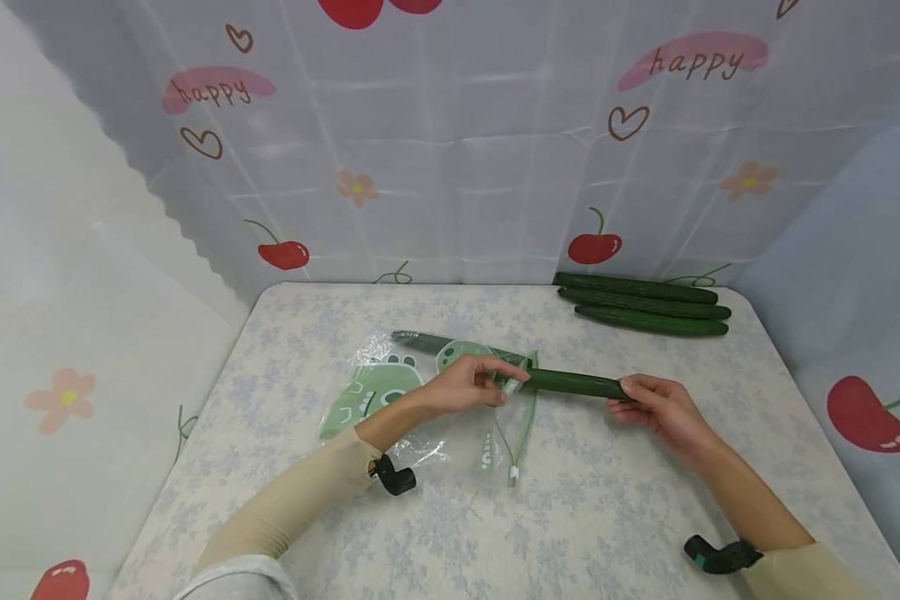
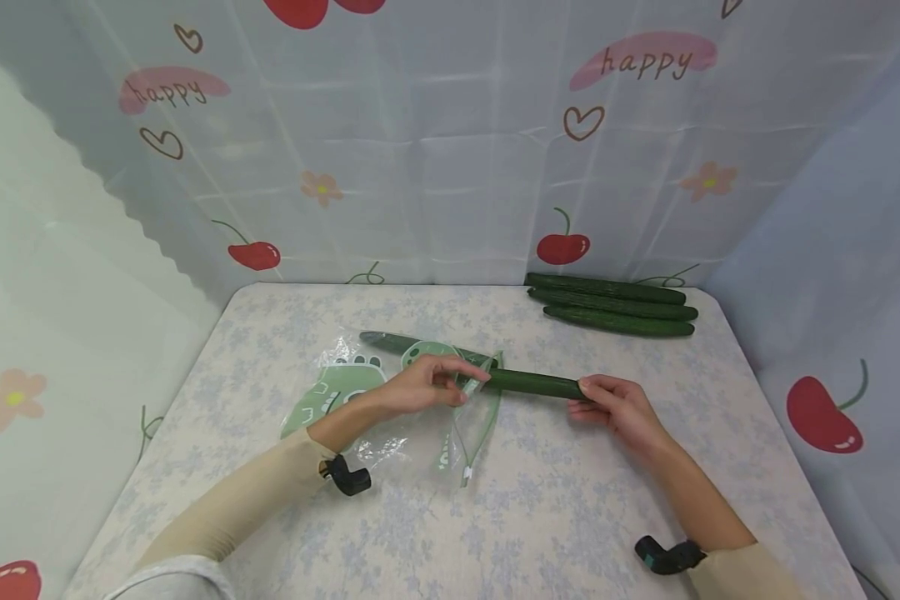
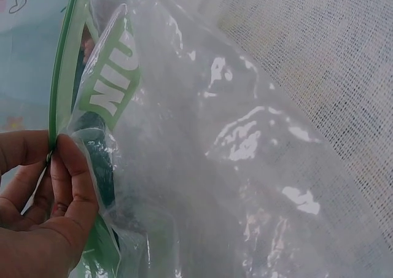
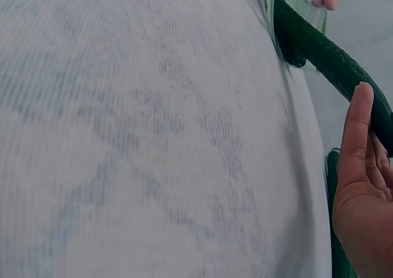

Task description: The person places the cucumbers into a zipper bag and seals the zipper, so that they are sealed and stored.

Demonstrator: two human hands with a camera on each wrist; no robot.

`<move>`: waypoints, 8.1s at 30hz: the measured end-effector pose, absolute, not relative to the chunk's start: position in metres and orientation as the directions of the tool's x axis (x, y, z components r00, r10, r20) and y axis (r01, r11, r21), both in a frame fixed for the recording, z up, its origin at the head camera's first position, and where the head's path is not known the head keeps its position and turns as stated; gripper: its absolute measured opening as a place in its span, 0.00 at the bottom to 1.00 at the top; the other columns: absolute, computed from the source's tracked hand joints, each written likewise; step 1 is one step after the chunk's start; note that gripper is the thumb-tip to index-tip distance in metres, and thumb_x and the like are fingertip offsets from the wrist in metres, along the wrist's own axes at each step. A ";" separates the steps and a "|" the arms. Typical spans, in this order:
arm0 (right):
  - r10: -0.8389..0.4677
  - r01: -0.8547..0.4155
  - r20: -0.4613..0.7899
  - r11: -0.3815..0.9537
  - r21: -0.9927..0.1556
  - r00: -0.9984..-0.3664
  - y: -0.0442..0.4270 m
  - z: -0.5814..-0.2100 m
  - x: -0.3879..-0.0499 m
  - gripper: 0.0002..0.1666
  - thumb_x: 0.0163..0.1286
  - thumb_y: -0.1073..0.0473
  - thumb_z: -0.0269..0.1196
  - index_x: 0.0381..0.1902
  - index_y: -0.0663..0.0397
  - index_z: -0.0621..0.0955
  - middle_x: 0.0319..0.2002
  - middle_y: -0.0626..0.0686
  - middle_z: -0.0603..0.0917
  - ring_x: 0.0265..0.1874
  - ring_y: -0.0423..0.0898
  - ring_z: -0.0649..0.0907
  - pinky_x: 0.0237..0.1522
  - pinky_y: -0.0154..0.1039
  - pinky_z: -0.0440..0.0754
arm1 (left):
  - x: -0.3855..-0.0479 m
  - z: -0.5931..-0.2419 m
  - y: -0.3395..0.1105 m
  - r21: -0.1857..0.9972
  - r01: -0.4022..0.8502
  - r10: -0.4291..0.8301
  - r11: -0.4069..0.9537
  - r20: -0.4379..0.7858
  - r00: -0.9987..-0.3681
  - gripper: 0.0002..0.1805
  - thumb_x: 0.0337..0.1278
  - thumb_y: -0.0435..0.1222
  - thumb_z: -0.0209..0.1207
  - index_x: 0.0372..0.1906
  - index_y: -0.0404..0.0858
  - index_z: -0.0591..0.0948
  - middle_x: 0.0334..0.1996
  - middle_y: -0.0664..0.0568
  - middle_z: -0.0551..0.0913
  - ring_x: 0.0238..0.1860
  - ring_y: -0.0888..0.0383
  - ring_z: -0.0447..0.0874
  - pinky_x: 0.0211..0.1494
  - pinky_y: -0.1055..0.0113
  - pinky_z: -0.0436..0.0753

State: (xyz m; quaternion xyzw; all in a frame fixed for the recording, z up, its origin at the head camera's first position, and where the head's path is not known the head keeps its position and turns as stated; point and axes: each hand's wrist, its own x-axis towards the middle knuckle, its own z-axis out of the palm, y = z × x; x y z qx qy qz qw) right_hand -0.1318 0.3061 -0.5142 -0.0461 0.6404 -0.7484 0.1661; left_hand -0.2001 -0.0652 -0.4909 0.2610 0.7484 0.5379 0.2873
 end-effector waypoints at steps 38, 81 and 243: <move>-0.440 0.310 -0.261 -0.043 -0.950 -0.860 0.201 -0.537 -0.180 0.32 0.89 0.60 0.50 0.79 0.78 0.61 0.69 0.63 0.82 0.57 0.37 0.90 0.65 0.36 0.86 | -0.199 -0.487 -0.062 0.959 0.082 0.703 0.272 -0.139 -0.697 0.24 0.70 0.28 0.65 0.68 0.45 0.85 0.61 0.44 0.85 0.32 0.56 0.77 0.37 0.71 0.74; -0.129 0.086 -0.144 0.379 -0.921 -0.981 0.175 -0.533 -0.175 0.27 0.76 0.58 0.70 0.70 0.56 0.80 0.43 0.62 0.95 0.38 0.49 0.95 0.42 0.37 0.93 | -0.209 -0.490 -0.094 0.955 0.039 0.631 0.293 -0.163 -0.758 0.23 0.70 0.31 0.66 0.66 0.50 0.86 0.63 0.52 0.85 0.27 0.60 0.73 0.36 0.68 0.75; -0.159 -0.103 0.173 -0.370 -0.923 -0.972 0.381 -0.492 -0.122 0.25 0.76 0.85 0.44 0.52 0.62 0.82 0.50 0.51 0.83 0.47 0.44 0.90 0.52 0.44 0.92 | -0.200 -0.486 -0.102 0.960 -0.009 0.618 0.278 -0.186 -0.764 0.23 0.71 0.31 0.66 0.68 0.49 0.85 0.68 0.54 0.84 0.40 0.55 0.84 0.56 0.54 0.88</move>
